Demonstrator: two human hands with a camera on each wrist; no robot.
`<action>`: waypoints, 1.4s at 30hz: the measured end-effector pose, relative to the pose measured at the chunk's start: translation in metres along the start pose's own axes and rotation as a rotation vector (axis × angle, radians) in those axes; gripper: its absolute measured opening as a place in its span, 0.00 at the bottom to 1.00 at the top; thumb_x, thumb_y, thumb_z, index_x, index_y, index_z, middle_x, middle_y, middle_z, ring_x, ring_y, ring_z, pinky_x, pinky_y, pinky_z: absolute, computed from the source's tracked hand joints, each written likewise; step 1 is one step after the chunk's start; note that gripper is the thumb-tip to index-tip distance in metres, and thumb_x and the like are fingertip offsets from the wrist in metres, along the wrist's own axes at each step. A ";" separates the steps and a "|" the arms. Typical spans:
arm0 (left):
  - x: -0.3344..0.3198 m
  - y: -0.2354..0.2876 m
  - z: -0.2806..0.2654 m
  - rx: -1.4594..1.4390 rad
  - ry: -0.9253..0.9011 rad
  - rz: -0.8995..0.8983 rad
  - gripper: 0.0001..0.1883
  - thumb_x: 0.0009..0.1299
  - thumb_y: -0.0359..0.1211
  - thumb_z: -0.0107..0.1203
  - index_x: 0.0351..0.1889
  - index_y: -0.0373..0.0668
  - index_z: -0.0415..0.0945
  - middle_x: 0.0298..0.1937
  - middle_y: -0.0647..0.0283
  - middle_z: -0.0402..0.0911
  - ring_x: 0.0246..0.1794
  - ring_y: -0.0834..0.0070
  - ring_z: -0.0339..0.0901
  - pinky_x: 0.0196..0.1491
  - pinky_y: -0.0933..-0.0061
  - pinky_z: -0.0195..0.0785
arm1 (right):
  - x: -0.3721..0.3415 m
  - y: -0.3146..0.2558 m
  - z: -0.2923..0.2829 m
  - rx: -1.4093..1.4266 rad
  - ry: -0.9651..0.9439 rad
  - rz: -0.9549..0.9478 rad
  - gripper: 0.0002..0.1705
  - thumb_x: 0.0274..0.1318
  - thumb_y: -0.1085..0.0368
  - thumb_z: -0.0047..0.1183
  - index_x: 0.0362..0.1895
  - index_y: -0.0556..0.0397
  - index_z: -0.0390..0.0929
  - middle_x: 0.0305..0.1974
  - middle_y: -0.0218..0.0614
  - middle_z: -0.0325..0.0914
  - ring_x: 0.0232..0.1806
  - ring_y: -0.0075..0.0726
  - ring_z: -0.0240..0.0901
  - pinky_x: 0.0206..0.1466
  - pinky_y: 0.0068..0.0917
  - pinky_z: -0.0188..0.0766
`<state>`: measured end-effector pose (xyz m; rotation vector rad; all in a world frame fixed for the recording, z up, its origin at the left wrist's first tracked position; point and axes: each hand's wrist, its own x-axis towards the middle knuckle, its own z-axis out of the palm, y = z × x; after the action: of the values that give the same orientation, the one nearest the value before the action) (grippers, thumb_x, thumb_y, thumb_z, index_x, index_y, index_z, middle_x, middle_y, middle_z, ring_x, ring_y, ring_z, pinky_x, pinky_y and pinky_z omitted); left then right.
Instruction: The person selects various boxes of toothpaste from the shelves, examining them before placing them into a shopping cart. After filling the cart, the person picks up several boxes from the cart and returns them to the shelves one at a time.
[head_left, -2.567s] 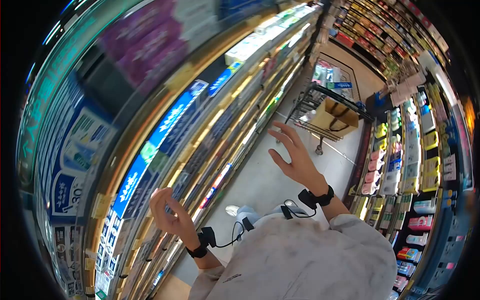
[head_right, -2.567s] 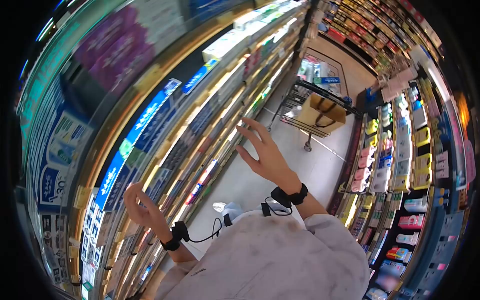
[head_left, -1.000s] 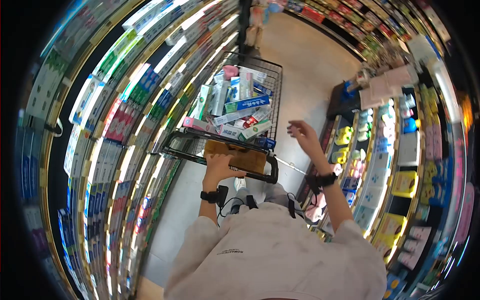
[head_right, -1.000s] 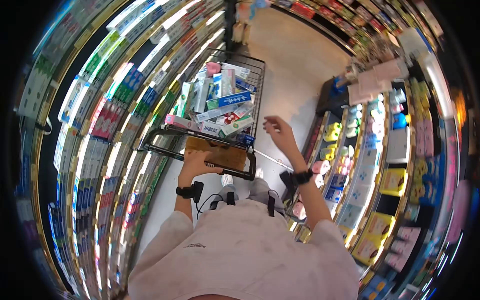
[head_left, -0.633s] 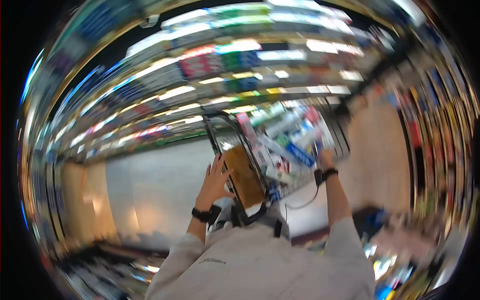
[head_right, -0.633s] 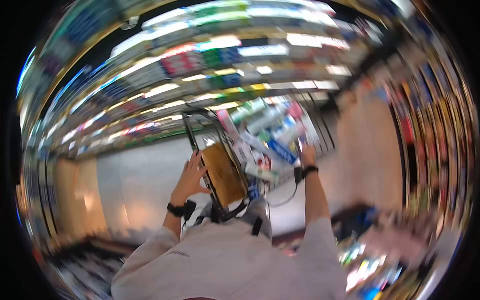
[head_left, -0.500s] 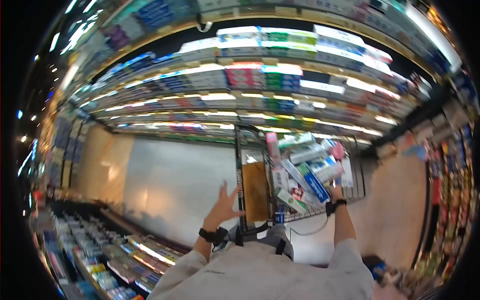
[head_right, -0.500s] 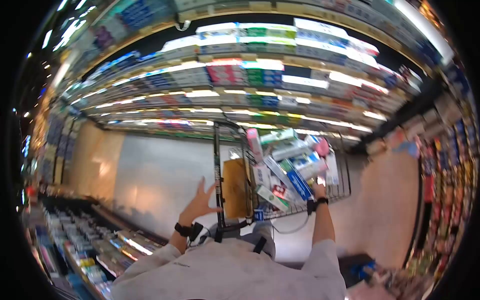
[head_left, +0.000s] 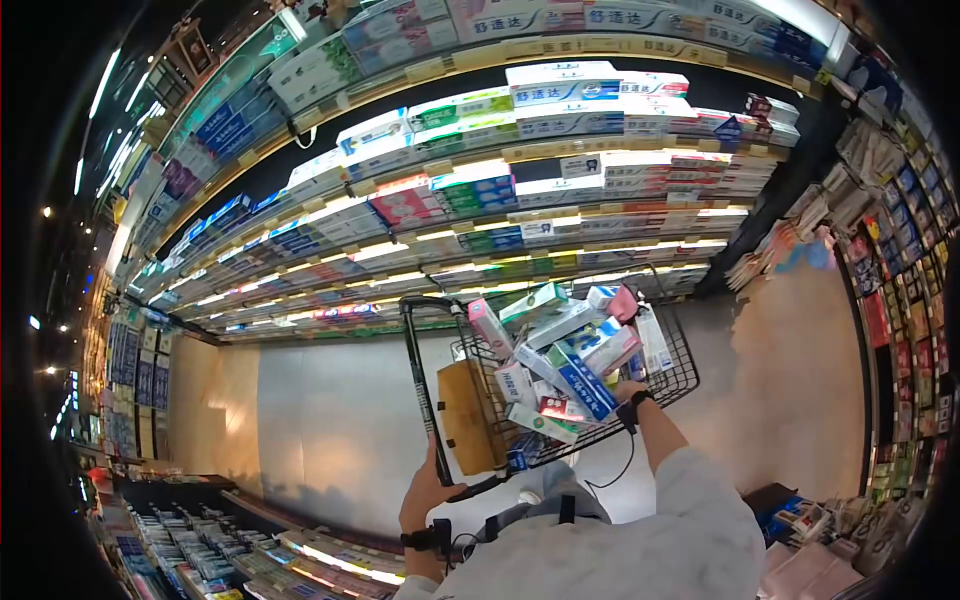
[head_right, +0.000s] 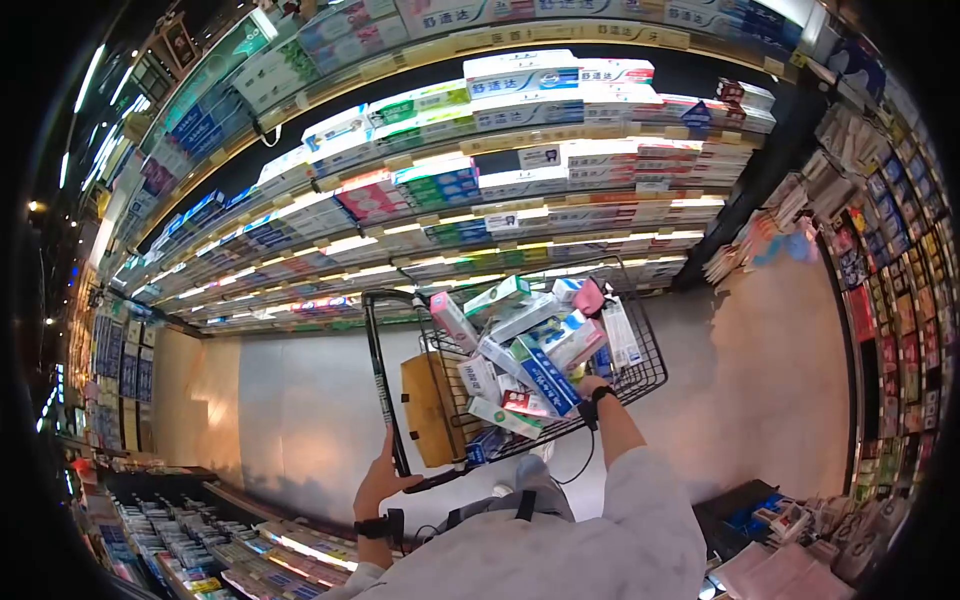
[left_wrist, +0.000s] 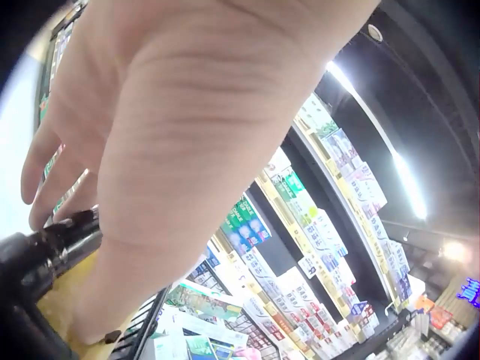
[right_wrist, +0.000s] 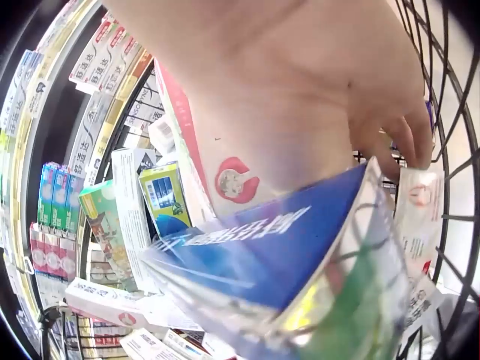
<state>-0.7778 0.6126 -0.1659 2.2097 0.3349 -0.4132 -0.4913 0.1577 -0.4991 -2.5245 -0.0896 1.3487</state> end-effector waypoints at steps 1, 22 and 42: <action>0.000 0.000 0.002 0.048 0.033 0.011 0.73 0.54 0.35 0.80 0.87 0.47 0.30 0.62 0.43 0.83 0.57 0.49 0.85 0.57 0.57 0.79 | -0.012 -0.009 -0.004 0.048 0.042 -0.013 0.34 0.50 0.36 0.63 0.47 0.52 0.90 0.47 0.51 0.89 0.51 0.51 0.87 0.55 0.43 0.79; -0.091 -0.001 0.070 -0.037 0.401 0.113 0.46 0.71 0.35 0.68 0.83 0.39 0.53 0.75 0.34 0.64 0.76 0.40 0.63 0.75 0.50 0.61 | -0.132 -0.005 -0.067 0.040 0.237 -0.133 0.33 0.35 0.46 0.78 0.42 0.58 0.88 0.40 0.53 0.88 0.43 0.53 0.88 0.47 0.43 0.82; -0.096 0.168 0.124 -0.194 0.541 0.254 0.31 0.74 0.29 0.66 0.74 0.38 0.69 0.66 0.52 0.79 0.67 0.62 0.77 0.67 0.61 0.72 | -0.450 -0.023 -0.112 1.003 0.425 -1.079 0.35 0.57 0.77 0.69 0.69 0.56 0.72 0.62 0.36 0.79 0.63 0.31 0.76 0.67 0.31 0.74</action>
<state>-0.8243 0.4034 -0.0826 2.1062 0.3548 0.3504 -0.6508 0.0732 -0.0712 -1.4110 -0.4628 0.2521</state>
